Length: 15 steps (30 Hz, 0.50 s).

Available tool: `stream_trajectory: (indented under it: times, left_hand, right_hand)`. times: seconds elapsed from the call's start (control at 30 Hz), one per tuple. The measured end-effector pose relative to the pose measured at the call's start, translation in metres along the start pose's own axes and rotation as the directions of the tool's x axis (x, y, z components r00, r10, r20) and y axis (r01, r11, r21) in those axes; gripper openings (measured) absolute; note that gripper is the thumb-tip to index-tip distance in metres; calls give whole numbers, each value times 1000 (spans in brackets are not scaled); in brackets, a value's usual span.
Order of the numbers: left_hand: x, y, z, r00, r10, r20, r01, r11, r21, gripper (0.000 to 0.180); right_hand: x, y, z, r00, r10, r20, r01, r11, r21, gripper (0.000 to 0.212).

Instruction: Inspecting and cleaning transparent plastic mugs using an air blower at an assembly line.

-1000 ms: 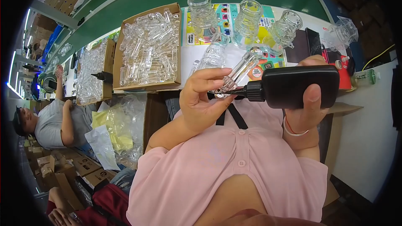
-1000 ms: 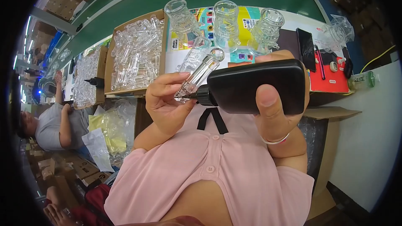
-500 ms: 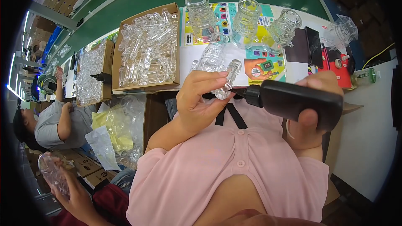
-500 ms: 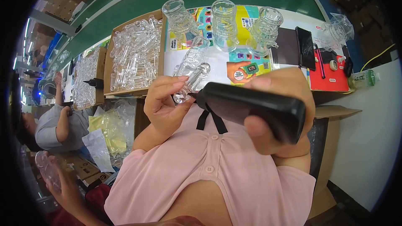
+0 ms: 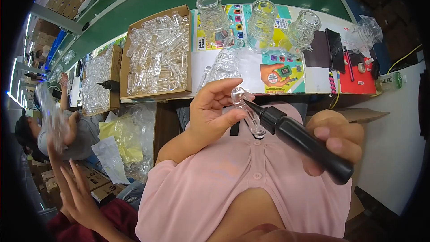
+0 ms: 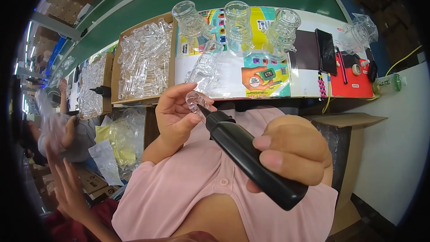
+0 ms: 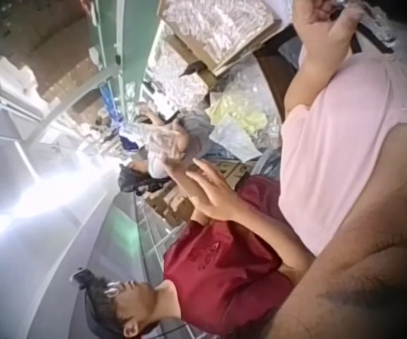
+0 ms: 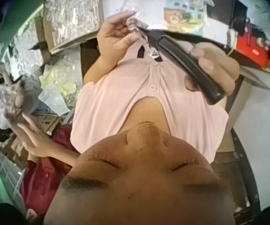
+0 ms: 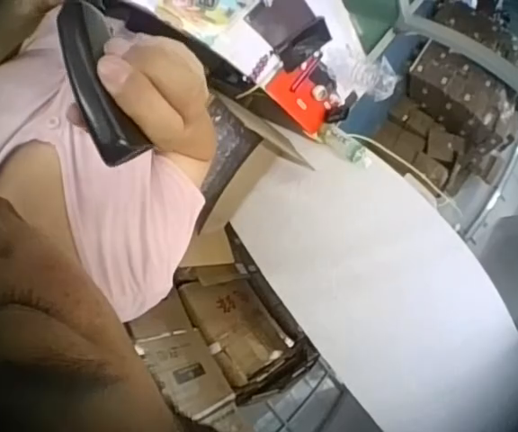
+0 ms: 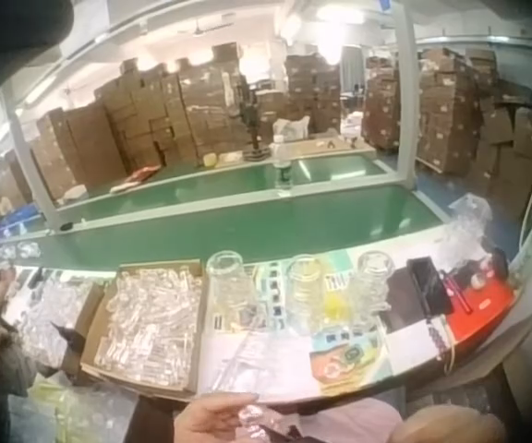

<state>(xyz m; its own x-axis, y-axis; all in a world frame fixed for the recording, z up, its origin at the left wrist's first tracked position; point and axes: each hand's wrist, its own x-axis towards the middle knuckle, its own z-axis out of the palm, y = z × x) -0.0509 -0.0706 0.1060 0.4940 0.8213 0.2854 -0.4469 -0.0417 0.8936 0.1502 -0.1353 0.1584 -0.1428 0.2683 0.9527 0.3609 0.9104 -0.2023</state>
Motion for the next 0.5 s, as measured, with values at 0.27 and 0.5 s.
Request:
stream_trajectory:
  times: [0.27, 0.5]
  left_hand:
    - [0, 4, -1, 998, -35, 45, 38, 997, -69, 48]
    - [0, -1, -3, 997, 75, 30, -76, 996, 47, 49]
  right_hand:
    - [3, -5, 8, 995, -102, 18, 103, 994, -24, 41]
    - [3, -5, 6, 997, -76, 26, 76, 997, -4, 42]
